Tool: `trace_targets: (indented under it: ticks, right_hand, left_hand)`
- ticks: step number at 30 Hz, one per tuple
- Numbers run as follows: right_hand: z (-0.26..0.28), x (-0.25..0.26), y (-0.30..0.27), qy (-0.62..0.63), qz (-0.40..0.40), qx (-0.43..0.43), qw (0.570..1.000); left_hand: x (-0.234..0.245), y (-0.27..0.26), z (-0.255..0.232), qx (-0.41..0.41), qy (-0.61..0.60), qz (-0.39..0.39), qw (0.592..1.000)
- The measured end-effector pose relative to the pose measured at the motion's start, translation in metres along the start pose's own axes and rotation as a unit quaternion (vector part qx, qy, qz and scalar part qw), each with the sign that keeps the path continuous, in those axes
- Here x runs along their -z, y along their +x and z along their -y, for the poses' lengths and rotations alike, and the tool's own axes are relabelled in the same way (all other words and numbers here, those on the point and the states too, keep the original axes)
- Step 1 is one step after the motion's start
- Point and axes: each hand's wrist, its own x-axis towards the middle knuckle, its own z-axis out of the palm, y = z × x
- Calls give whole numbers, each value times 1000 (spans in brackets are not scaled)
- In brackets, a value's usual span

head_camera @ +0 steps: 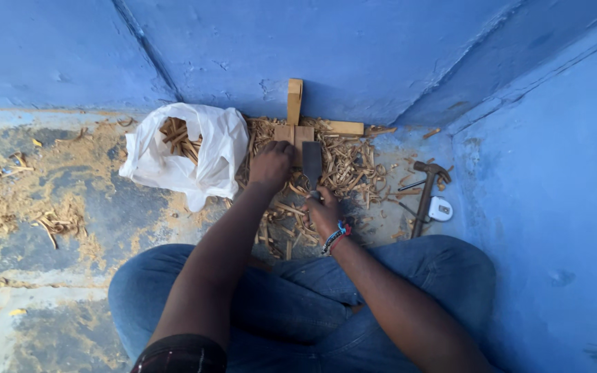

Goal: The person uses a handheld metal blade to scrape the surface of small wooden sticks while sitting on the floor.

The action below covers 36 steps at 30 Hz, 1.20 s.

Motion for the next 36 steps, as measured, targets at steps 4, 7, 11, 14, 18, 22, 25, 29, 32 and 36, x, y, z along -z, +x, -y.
trace_targets:
  ticks: [4,7,11,14,18,22,25,29,32,36]
  right_hand:
    - [5,-1,-12,26,8,-29,999]
    - [10,-2,-20,55,13,-36,998]
    - [12,-4,-34,26,7,-23,999]
    - [9,-5,-48,5,3,-6,1000]
    - [5,-10,-68,24,-1,-34,999]
    - [4,-17,-87,3,33,8,999]
    - [5,-28,-91,-6,23,10,1000]
    - [-2,-38,-92,-14,-7,10,1000]
    - [-3,-39,-88,-24,-7,22,999]
    - [0,-38,-77,-12,3,13,1000]
  left_hand:
    - [4,-3,-4,2,-4,13,1000]
    - [9,0,-5,10,-32,3,999]
    - [17,-1,-6,52,-110,-12,992]
    - [13,-11,-7,169,-113,24,979]
    - [-8,-27,-11,271,-156,30,949]
    - [-40,-47,-33,357,-304,186,863]
    - [-55,-62,-51,467,-490,157,719]
    - [-59,-73,-54,513,-537,119,659]
    - [-59,-74,-50,500,-559,88,656]
    - [-66,-69,-47,464,-511,72,720]
